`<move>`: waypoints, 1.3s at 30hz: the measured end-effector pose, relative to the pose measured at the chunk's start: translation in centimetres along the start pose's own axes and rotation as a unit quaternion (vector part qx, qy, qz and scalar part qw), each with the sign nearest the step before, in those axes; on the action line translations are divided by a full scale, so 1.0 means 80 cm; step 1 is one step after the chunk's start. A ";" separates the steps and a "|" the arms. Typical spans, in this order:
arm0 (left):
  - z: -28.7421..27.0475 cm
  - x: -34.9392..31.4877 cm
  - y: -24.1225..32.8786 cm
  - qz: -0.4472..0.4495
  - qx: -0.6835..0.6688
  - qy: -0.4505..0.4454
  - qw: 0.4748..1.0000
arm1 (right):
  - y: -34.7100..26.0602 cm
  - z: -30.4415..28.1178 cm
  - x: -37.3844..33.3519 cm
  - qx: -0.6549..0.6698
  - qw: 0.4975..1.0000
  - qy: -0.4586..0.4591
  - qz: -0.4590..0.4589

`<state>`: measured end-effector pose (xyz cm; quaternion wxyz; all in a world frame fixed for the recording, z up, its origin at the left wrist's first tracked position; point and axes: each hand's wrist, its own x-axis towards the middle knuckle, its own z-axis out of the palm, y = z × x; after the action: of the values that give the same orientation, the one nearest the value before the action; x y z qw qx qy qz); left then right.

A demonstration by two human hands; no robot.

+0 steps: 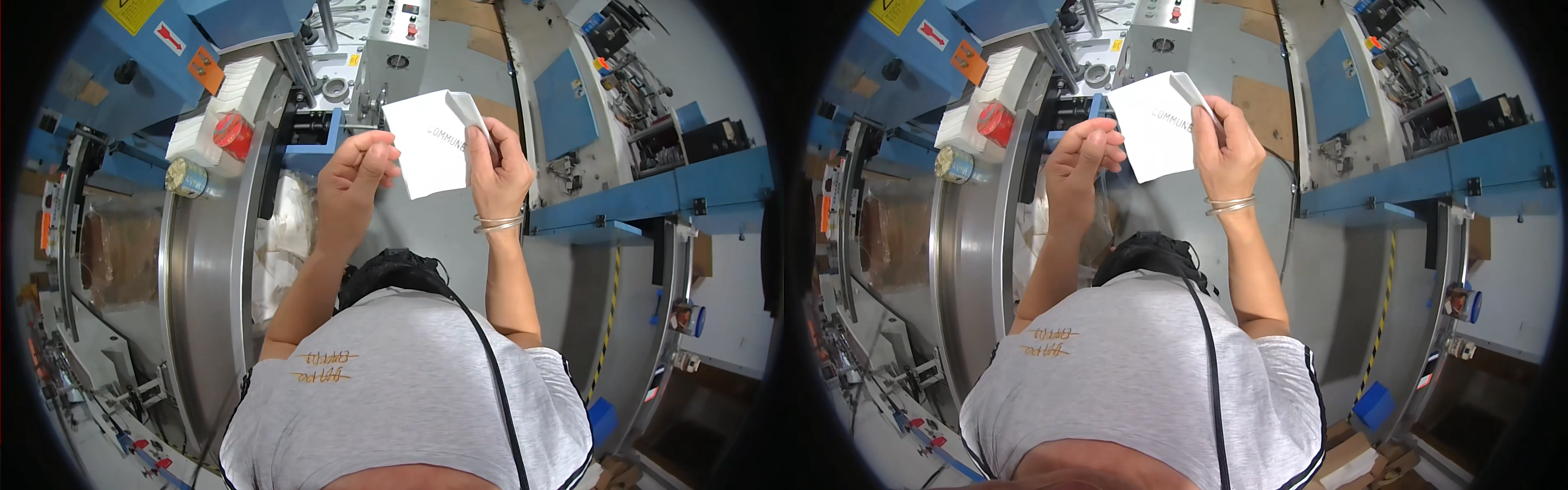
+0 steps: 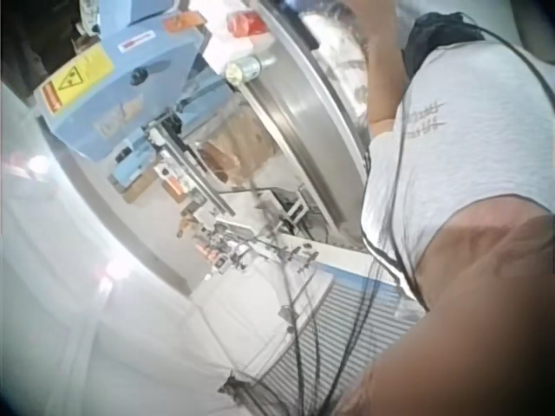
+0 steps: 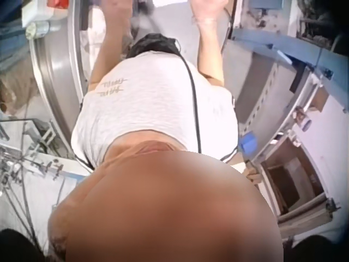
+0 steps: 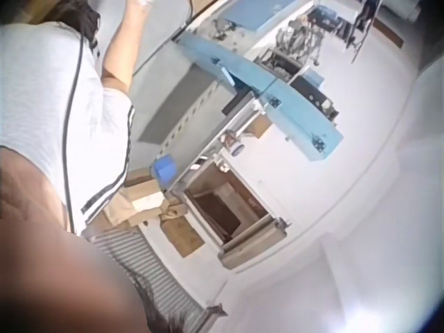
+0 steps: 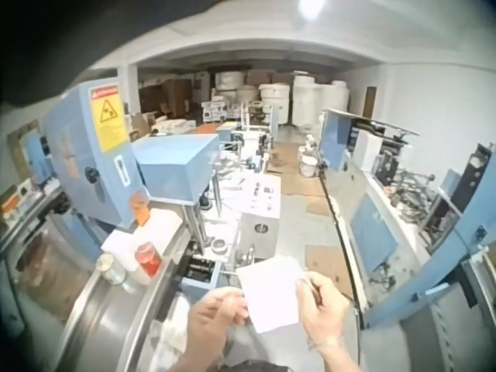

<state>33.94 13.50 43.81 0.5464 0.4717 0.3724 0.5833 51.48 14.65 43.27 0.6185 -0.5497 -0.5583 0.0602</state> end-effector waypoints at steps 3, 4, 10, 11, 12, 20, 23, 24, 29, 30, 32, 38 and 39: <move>0.003 0.000 0.000 -0.017 0.025 -0.021 0.999 | -0.002 -0.001 -0.002 0.006 1.000 0.009 -0.027; 0.003 -0.001 -0.002 -0.018 0.027 -0.020 0.999 | -0.002 -0.001 -0.003 0.016 0.999 0.017 -0.040; 0.001 0.004 -0.009 -0.040 0.034 0.001 0.999 | 0.011 -0.004 -0.009 0.208 0.965 -0.076 0.140; 0.000 0.005 -0.010 -0.052 0.026 -0.010 0.998 | 0.010 -0.002 -0.008 0.241 0.953 -0.082 0.166; 0.002 0.005 -0.011 -0.052 0.026 -0.008 0.998 | 0.010 -0.001 -0.008 0.242 0.952 -0.083 0.166; 0.002 0.003 -0.016 -0.090 -0.014 -0.005 0.996 | 0.010 0.003 -0.011 0.325 0.917 -0.088 0.215; -0.001 0.008 -0.019 -0.075 0.011 0.012 0.997 | 0.016 0.001 -0.013 0.289 0.933 -0.095 0.192; -0.002 0.009 -0.021 -0.075 0.012 0.012 0.997 | 0.016 0.001 -0.013 0.289 0.933 -0.095 0.192; -0.005 0.013 -0.028 -0.051 0.010 0.030 0.998 | 0.017 0.003 -0.014 0.249 0.950 -0.092 0.162; -0.006 0.014 -0.027 -0.051 0.010 0.030 0.998 | 0.019 0.004 -0.015 0.249 0.950 -0.092 0.163; -0.006 0.016 -0.026 -0.030 0.003 0.037 0.999 | 0.023 0.008 -0.016 0.206 0.967 -0.068 0.132; -0.009 0.020 -0.023 -0.077 -0.082 0.040 0.993 | 0.024 0.008 -0.018 0.090 0.993 -0.056 0.060; -0.009 0.021 -0.023 -0.078 -0.081 0.039 0.993 | 0.024 0.008 -0.017 0.090 0.993 -0.055 0.060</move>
<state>33.87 15.45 42.09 0.6115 0.3722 0.3804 0.5855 51.49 14.86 40.83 0.6289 -0.5206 -0.5496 0.1772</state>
